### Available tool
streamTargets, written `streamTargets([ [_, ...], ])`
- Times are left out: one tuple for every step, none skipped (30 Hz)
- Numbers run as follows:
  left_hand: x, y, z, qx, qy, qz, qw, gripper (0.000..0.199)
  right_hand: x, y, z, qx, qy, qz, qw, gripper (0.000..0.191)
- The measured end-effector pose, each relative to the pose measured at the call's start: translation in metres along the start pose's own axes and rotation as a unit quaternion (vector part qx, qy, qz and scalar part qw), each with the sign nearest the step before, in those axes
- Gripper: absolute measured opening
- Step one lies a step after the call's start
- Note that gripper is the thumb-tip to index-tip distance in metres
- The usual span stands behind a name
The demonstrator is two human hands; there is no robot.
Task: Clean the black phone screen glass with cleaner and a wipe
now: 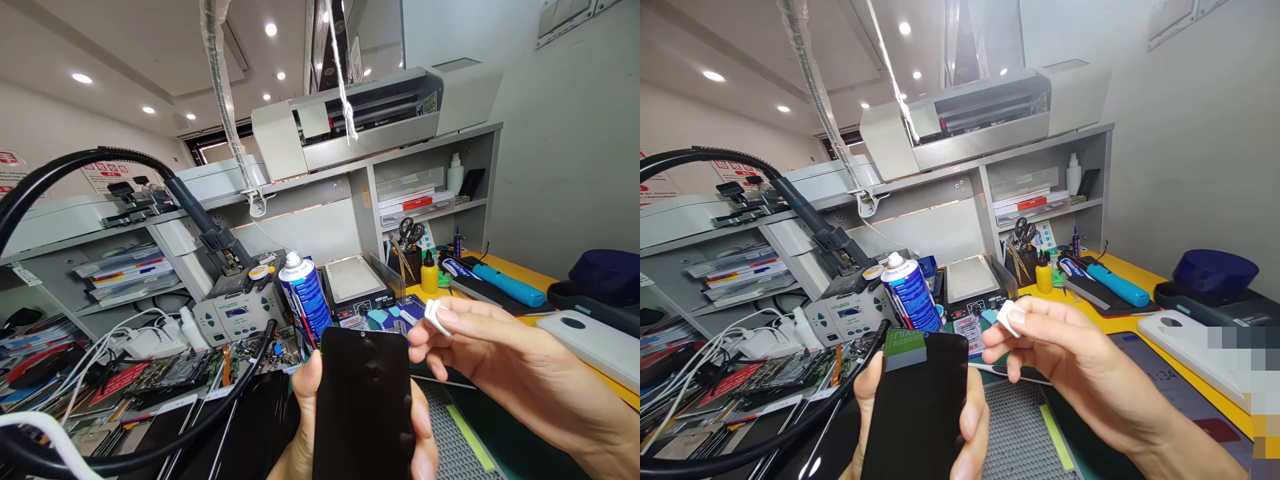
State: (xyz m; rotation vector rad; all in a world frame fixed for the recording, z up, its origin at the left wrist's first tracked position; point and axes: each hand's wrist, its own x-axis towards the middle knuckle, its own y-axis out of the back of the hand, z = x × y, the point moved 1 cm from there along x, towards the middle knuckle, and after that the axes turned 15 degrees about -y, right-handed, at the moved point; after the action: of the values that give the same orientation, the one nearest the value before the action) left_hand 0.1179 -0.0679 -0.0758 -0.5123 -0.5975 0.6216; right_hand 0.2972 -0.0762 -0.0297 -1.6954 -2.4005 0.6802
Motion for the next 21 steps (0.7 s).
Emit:
streamTargets([
  [0.0000,-0.0001,-0.0002,-0.002,-0.004,-0.003,1.000,0.100,0.0000,-0.0004,-0.0002,0.000,0.001,0.002,1.000,0.024],
  [-0.0002,-0.0001,-0.0004,0.000,-0.003,0.001,1.000,0.100,0.0001,-0.0006,-0.0004,0.001,0.001,0.004,1.000,0.024],
  [-0.0006,-0.0001,-0.0006,0.001,-0.003,0.001,1.000,0.100,0.0003,-0.0006,-0.0004,0.000,0.000,0.004,1.000,0.024],
  [-0.0011,0.0000,-0.0008,-0.001,-0.002,-0.001,1.000,0.101,0.0004,-0.0004,-0.0002,-0.002,0.001,0.003,1.000,0.024],
  [-0.0016,0.0002,-0.0011,-0.004,-0.001,0.000,1.000,0.101,0.0005,0.0002,0.0002,-0.004,0.001,0.001,1.000,0.024],
  [-0.0021,0.0005,-0.0014,-0.008,0.001,0.003,1.000,0.101,0.0006,0.0009,0.0008,-0.006,0.002,-0.001,1.000,0.024],
  [-0.0025,0.0009,-0.0017,-0.014,0.002,0.004,1.000,0.102,0.0008,0.0018,0.0014,-0.008,0.004,-0.003,1.000,0.024],
  [-0.0028,0.0011,-0.0021,-0.019,0.005,0.004,1.000,0.102,0.0009,0.0026,0.0020,-0.010,0.006,-0.004,1.000,0.024],
  [-0.0030,0.0013,-0.0023,-0.024,0.008,0.005,1.000,0.101,0.0011,0.0032,0.0025,-0.012,0.008,-0.005,1.000,0.024],
  [-0.0032,0.0013,-0.0025,-0.027,0.013,0.011,0.999,0.100,0.0014,0.0037,0.0029,-0.013,0.008,-0.006,1.000,0.024],
  [-0.0034,0.0011,-0.0025,-0.032,0.017,0.013,0.999,0.100,0.0017,0.0038,0.0032,-0.014,0.007,-0.006,1.000,0.023],
  [-0.0035,0.0007,-0.0024,-0.039,0.019,0.014,0.999,0.100,0.0021,0.0036,0.0033,-0.017,0.007,-0.007,1.000,0.023],
  [-0.0037,0.0001,-0.0021,-0.044,0.021,0.016,0.999,0.101,0.0026,0.0032,0.0032,-0.021,0.006,-0.006,1.000,0.023],
  [-0.0039,-0.0006,-0.0017,-0.050,0.021,0.017,0.998,0.103,0.0030,0.0027,0.0031,-0.027,0.007,-0.008,1.000,0.023],
  [-0.0041,-0.0012,-0.0012,-0.053,0.022,0.018,0.998,0.103,0.0033,0.0023,0.0031,-0.034,0.008,-0.010,0.999,0.024],
  [-0.0043,-0.0018,-0.0007,-0.054,0.025,0.020,0.998,0.104,0.0036,0.0020,0.0033,-0.042,0.009,-0.012,0.999,0.024],
  [-0.0045,-0.0022,-0.0003,-0.054,0.027,0.021,0.998,0.103,0.0039,0.0022,0.0038,-0.049,0.009,-0.014,0.999,0.025],
  [-0.0047,-0.0025,0.0000,-0.053,0.027,0.020,0.998,0.102,0.0043,0.0027,0.0046,-0.054,0.008,-0.013,0.998,0.026],
  [-0.0048,-0.0026,0.0002,-0.051,0.024,0.019,0.998,0.102,0.0049,0.0038,0.0057,-0.056,0.006,-0.009,0.998,0.024],
  [-0.0049,-0.0025,0.0002,-0.048,0.018,0.019,0.998,0.101,0.0055,0.0054,0.0070,-0.058,0.009,0.003,0.998,0.022],
  [-0.0050,-0.0022,0.0001,-0.044,0.014,0.021,0.999,0.101,0.0061,0.0075,0.0084,-0.060,0.015,0.024,0.998,0.023],
])
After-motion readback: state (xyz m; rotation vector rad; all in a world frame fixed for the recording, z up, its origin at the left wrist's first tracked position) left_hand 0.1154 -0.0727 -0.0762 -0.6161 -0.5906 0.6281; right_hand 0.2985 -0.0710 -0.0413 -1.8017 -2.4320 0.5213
